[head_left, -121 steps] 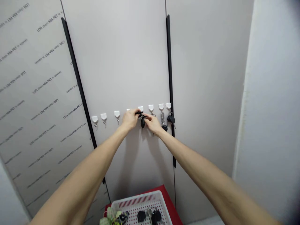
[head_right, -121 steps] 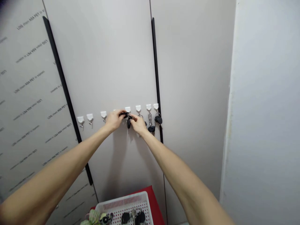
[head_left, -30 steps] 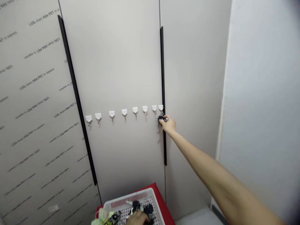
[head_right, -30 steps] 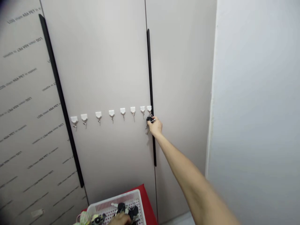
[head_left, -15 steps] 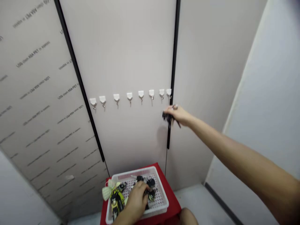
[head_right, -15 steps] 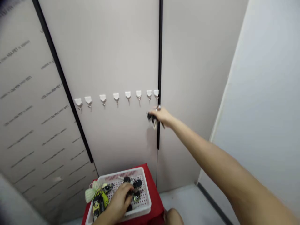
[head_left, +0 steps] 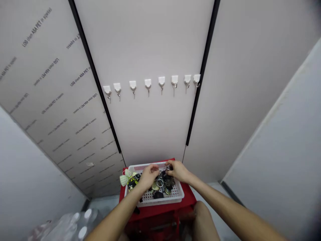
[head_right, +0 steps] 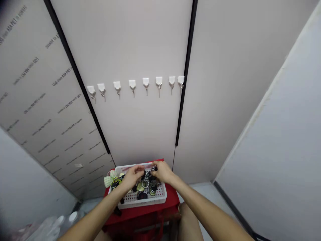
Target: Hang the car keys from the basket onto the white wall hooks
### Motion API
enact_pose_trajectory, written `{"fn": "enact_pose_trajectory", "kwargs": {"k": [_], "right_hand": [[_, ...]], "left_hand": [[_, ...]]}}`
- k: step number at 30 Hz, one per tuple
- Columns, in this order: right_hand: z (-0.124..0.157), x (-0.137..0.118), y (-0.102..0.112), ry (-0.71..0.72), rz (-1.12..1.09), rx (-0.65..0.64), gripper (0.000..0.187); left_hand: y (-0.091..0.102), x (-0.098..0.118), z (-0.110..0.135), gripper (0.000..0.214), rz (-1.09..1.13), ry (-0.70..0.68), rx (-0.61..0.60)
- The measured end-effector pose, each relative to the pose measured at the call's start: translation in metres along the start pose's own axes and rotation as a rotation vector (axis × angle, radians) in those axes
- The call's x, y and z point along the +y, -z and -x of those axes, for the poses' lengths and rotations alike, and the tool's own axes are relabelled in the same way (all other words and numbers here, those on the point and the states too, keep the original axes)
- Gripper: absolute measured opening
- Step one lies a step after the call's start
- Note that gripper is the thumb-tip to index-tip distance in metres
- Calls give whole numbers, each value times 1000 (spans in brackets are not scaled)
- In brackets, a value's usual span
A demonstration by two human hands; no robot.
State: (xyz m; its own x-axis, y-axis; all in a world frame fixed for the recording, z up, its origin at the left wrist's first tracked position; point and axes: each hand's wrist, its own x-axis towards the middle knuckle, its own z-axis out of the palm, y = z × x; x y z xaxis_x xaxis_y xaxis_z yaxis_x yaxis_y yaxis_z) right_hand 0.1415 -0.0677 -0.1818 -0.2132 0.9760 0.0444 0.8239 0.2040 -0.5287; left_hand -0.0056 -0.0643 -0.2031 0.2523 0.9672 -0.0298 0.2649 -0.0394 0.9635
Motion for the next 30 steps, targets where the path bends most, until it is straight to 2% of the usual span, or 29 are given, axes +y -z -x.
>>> {"fn": "enact_pose_trajectory", "kwargs": {"k": [3,6,8,10,12,14,18,30], "right_hand": [[1,-5,-4,21,-6,-18,32],[-6,-14,2,26,-174,53,29],[-15,-24,15,-30,-453,93,32],[-26,-36,34,-68,-834,69,44],[-34,-50,54,-15,-1164,-21,50],[-39,-61,69,89,-1332,-136,53],[-40,-73,79,155,-1385,-280,55],[-36,-79,71,108,-1346,-314,56]], "left_hand": [[2,7,-2,16,133,79,6],[11,19,-4,23,302,128,-6],[20,33,-8,31,430,142,-36],[31,53,-14,43,527,140,-73],[40,77,-20,50,585,101,-126],[46,99,-23,53,618,32,-209],[47,124,-25,55,606,-49,-310],[48,119,-23,58,516,-51,-319]]}}
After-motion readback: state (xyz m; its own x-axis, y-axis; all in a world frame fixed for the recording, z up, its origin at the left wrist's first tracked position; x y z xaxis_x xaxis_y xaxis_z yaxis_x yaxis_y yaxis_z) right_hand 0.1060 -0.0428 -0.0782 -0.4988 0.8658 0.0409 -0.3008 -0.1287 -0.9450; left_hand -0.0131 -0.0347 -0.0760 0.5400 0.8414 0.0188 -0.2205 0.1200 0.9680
